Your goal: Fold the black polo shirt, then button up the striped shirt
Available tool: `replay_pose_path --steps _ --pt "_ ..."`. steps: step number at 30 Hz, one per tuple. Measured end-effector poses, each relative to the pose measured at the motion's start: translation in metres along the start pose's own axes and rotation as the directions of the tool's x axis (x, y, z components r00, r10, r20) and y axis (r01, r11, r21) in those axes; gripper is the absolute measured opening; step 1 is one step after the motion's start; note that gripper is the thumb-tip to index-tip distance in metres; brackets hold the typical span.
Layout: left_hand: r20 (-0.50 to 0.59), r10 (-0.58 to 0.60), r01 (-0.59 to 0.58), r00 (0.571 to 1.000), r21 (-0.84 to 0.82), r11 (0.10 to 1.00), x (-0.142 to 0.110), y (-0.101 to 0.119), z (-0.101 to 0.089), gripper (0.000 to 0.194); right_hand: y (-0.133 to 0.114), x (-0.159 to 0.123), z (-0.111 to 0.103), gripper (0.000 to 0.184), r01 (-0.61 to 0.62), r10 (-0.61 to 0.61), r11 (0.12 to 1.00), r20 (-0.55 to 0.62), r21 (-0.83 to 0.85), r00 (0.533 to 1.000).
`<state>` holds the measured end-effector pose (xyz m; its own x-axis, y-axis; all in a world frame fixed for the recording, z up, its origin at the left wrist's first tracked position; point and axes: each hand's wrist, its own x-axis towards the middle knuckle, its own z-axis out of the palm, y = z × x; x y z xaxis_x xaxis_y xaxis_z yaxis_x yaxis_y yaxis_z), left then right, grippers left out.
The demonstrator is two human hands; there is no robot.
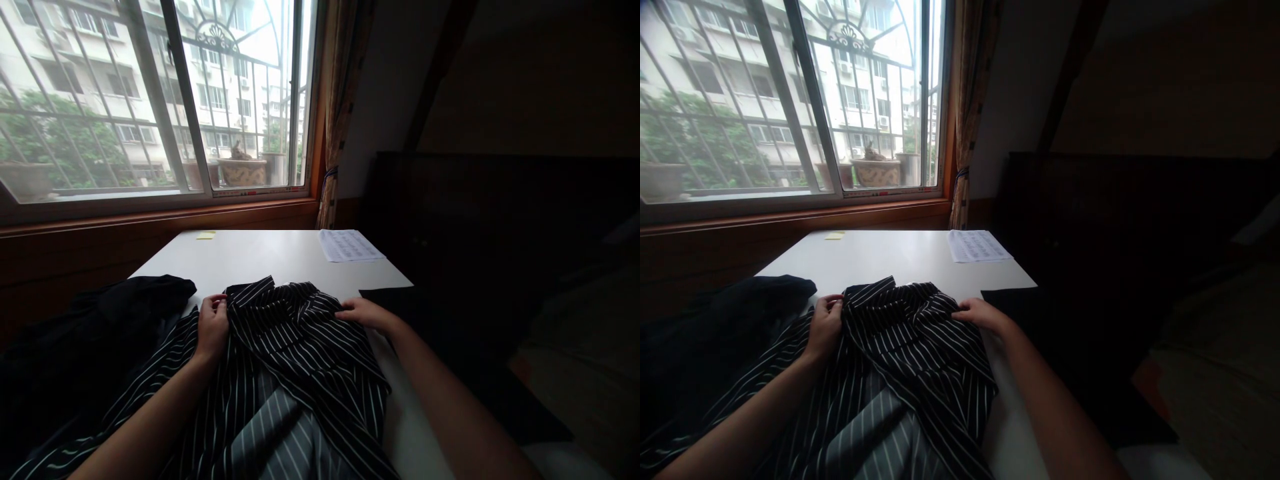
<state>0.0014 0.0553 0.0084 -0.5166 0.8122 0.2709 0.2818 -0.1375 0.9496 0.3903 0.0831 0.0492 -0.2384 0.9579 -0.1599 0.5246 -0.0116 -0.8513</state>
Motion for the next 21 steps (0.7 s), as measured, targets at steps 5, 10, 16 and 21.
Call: replay_pose_path --steps 5,10,16,21 --pt "0.003 0.013 -0.013 1.000 0.012 1.000 0.000 -0.003 0.001 0.025 0.003 0.004 -0.018 0.035 0.041 -0.017 0.994 -0.227 0.101 0.974" --pt "0.010 0.029 -0.029 1.000 0.033 0.999 0.002 -0.006 0.001 0.025 0.001 0.001 -0.053 0.041 0.114 -0.074 0.992 -0.505 0.049 0.860" --pt "0.024 0.053 -0.054 0.998 0.065 0.996 0.003 -0.009 0.002 0.025 -0.008 -0.013 -0.080 0.047 0.170 -0.177 0.983 -0.526 -0.062 0.832" --pt "0.068 0.061 -0.066 0.996 0.084 0.994 0.002 -0.008 0.002 0.028 -0.007 -0.024 -0.086 0.055 0.011 -0.060 0.989 -0.328 -0.148 0.943"
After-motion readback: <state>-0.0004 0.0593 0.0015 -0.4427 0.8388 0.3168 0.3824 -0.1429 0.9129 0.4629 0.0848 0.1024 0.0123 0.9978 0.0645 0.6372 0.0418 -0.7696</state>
